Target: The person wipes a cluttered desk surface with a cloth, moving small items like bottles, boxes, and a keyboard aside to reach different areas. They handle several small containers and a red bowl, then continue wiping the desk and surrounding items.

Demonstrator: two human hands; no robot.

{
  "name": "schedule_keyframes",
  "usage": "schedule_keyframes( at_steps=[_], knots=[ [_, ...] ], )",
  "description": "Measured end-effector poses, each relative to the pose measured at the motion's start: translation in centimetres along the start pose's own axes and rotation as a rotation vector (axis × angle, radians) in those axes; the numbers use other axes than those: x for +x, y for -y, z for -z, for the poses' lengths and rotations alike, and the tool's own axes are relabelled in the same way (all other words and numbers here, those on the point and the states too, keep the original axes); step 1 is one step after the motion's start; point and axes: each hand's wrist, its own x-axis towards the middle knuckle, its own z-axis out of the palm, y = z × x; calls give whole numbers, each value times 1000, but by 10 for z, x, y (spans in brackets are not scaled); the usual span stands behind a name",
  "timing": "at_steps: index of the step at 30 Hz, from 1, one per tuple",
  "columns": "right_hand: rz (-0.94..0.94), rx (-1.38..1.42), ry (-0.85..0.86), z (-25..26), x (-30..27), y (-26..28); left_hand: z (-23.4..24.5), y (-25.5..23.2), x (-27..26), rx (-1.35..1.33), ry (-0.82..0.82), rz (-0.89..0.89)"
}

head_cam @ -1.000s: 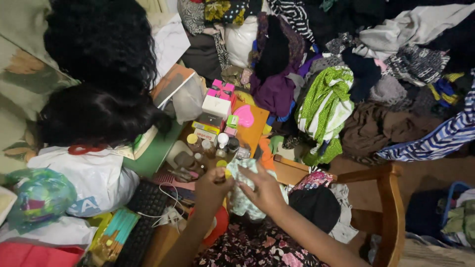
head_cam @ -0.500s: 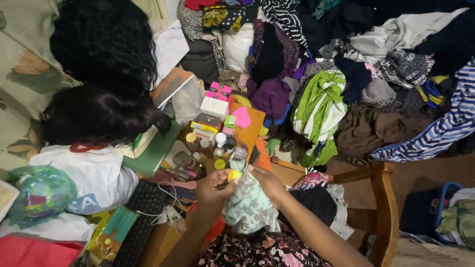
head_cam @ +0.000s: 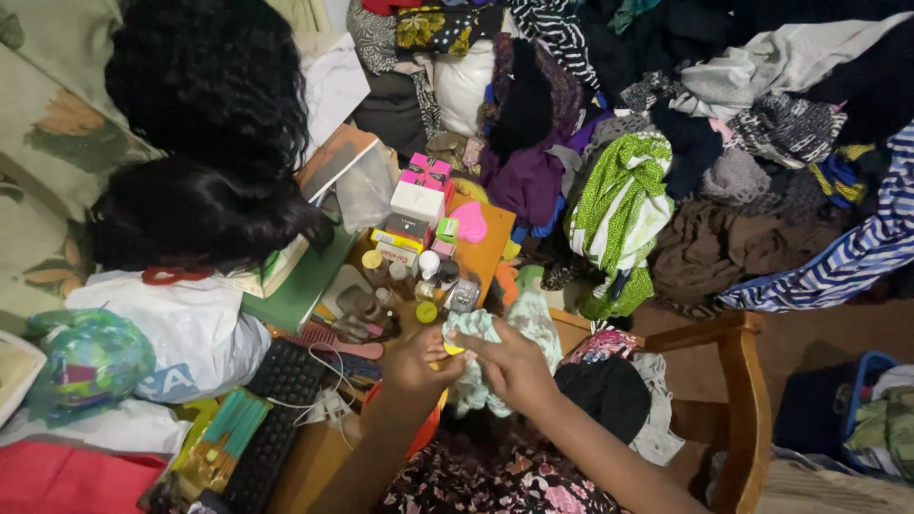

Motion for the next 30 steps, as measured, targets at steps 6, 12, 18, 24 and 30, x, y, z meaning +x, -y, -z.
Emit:
schedule_keyframes(
  at_steps=[6, 12, 18, 24, 30],
  knots=[
    [124, 33, -75, -1, -3, -2, 1, -6, -1, 336, -19, 20],
    [190, 14, 21, 2, 7, 2, 0, -3, 2, 328, -114, -274],
    [-276, 321, -9, 0, 12, 13, -3, 1, 10, 334, -121, -299],
    [-233, 404, -173, -11, 15, -5, -6, 5, 10, 56, -143, -231],
    [-614, 394, 79, -32, 13, -30, 13, -18, 14, -376, -39, 191]
  ],
)
